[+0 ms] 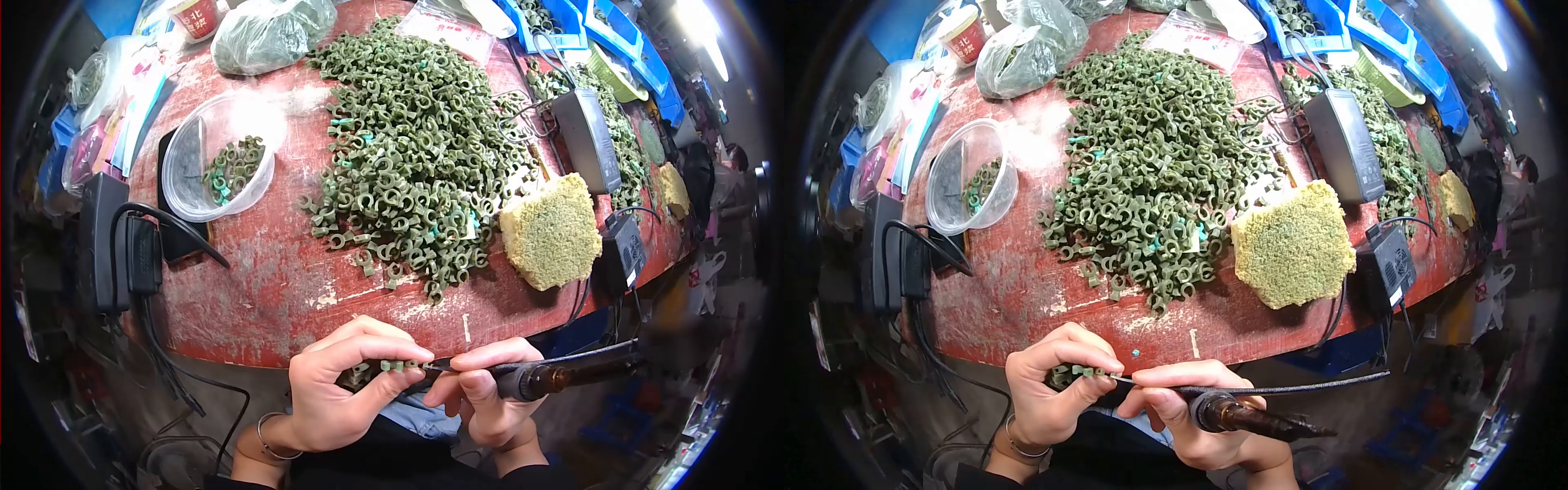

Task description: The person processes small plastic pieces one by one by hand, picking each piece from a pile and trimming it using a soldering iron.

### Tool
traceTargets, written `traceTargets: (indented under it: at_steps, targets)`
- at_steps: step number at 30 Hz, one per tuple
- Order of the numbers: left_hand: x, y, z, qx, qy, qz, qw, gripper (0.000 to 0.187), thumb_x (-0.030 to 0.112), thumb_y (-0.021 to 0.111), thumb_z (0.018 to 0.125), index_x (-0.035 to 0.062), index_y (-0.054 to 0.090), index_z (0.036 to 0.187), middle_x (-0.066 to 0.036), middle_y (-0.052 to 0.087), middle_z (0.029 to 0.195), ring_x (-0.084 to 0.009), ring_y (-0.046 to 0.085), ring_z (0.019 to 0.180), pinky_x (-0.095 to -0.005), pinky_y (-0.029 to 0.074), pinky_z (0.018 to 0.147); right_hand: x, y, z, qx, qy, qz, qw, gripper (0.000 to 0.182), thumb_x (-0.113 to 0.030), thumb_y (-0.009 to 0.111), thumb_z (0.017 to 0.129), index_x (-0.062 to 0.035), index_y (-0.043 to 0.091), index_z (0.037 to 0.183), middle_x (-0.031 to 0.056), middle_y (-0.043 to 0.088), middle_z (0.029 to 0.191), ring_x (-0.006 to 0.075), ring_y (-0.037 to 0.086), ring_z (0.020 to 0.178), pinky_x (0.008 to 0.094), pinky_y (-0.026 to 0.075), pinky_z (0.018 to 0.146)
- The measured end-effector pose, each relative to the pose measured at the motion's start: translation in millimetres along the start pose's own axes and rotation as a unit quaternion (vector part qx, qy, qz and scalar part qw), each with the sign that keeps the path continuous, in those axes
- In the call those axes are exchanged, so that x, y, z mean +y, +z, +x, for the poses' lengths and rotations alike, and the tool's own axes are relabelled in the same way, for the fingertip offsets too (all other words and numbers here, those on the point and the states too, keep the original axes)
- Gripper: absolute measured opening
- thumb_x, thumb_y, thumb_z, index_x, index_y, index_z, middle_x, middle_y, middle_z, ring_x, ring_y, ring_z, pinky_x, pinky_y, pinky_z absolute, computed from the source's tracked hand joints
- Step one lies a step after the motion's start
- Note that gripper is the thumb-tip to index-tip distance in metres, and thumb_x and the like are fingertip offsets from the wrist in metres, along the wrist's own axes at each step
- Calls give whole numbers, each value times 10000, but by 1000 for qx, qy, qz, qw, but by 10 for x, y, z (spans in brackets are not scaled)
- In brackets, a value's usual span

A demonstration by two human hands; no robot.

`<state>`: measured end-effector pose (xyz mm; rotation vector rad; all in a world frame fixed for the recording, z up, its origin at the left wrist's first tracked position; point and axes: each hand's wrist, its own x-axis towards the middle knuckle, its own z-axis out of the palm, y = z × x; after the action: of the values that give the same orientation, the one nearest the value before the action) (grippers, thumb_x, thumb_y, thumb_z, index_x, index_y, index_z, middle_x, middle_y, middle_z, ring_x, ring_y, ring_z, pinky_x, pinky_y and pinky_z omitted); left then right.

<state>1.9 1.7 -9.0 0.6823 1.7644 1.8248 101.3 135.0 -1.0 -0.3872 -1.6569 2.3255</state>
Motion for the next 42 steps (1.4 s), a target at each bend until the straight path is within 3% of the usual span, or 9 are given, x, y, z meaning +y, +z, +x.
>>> traceTargets:
  at_steps: [7,15,18,27,36,39,42]
  targets:
    - [10,59,9,21,-26,-38,999,100,44,668,753,-24,618,805,-119,606,790,-154,573,728,-248,448,651,23,13,2,27,-25,-44,998,157,-105,527,875,-14,541,1003,127,643,738,108,551,568,237,468,519]
    - [13,86,22,14,-6,-9,1000,105,49,658,763,-30,636,828,-138,624,777,-173,607,697,-257,477,622,-13,4,-26,41,-27,-22,999,143,-106,521,879,-13,537,987,119,642,712,99,549,560,230,460,503]
    - [29,92,21,13,-8,-5,1000,103,46,663,755,-23,647,829,-138,628,777,-169,607,693,-252,476,616,-43,-8,7,6,-28,-24,999,122,-76,532,868,-5,534,967,117,640,697,96,550,544,221,455,488]
    - [47,109,10,15,-3,5,1000,99,24,672,738,-17,657,827,-127,630,777,-157,597,694,-237,465,607,-6,34,-7,58,-29,-25,998,125,-34,550,847,22,551,959,119,637,694,116,579,582,216,461,509]
    - [56,93,39,18,15,63,998,130,3,672,724,-17,657,851,-110,621,777,-149,593,689,-235,468,607,-65,-33,8,58,33,2,998,153,-88,535,867,32,536,961,138,625,680,101,523,522,217,419,472]
    - [15,83,12,39,-1,66,997,188,-27,679,708,-9,644,892,-103,619,793,-154,600,704,-241,477,618,-33,-35,22,77,-16,-39,996,163,-58,525,859,24,492,995,134,618,654,91,487,491,214,404,457]
    - [-121,60,19,79,45,120,989,211,-43,701,676,1,631,869,-101,620,790,-165,605,697,-247,484,617,84,-109,41,103,-56,-107,987,169,24,517,821,6,436,968,125,577,754,101,499,609,221,431,559]
